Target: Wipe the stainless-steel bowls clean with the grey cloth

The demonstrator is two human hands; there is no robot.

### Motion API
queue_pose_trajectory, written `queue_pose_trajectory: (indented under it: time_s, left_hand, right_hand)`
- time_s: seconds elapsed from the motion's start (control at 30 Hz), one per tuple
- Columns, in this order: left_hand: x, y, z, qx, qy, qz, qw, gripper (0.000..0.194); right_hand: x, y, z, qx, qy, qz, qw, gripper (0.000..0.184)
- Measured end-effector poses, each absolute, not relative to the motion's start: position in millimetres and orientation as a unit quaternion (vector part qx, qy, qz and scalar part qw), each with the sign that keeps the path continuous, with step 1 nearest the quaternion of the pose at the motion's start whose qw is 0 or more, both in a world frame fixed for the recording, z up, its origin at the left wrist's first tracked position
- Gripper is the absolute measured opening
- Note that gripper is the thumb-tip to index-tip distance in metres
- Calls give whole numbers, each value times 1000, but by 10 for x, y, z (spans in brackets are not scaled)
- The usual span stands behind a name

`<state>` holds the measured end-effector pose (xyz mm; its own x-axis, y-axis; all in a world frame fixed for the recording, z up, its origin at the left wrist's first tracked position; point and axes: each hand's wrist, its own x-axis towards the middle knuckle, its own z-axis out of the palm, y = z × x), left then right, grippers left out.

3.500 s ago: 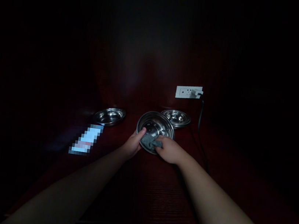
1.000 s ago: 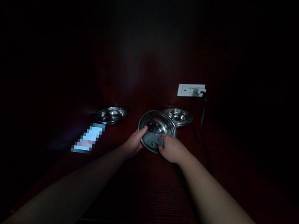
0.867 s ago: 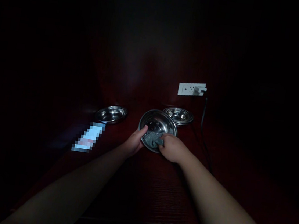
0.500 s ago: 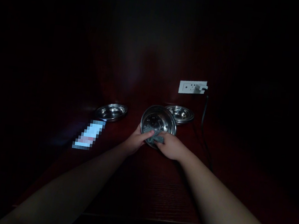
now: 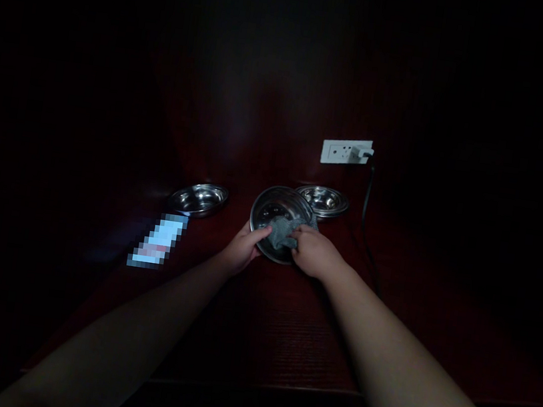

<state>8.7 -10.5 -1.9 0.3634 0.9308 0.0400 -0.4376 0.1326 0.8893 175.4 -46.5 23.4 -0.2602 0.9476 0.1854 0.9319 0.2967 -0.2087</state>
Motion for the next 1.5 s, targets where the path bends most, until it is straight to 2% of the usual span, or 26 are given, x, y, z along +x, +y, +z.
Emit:
queue_pose_trajectory:
  time_s: [0.23, 0.43, 0.67, 0.83, 0.93, 1.03, 1.2, 1.33, 1.5]
  left_hand:
    - [65, -93, -33, 430, 284, 495, 699, 49]
    - [69, -125, -5, 419, 292, 501, 699, 44]
    - [90, -80, -29, 404, 281, 519, 699, 49]
    - [120, -54, -40, 377, 269, 552, 693, 45]
    - [122, -53, -37, 369, 273, 551, 697, 43]
    - [110, -51, -36, 369, 291, 535, 702, 47]
    - [90, -62, -17, 386, 297, 523, 700, 48]
    - [73, -103, 14, 405, 295, 519, 692, 46]
    - [57, -130, 10, 443, 253, 502, 699, 51]
  right_hand:
    - [1692, -470, 206, -600, -792, -1, 113, 46]
    - [1653, -550, 317, -635, -766, 31, 88, 38]
    - [1714, -595, 335, -506, -810, 215, 202, 23]
    - [1665, -589, 270, -448, -809, 284, 252, 25]
    - [1621, -613, 289, -489, -803, 254, 229, 25]
    - [1590, -652, 342, -558, -792, 184, 165, 24]
    - [1575, -678, 362, -636, -764, 81, 70, 34]
    - [1596, -663, 323, -628, -772, 73, 66, 39]
    - [1637, -658, 339, -575, -791, 158, 135, 32]
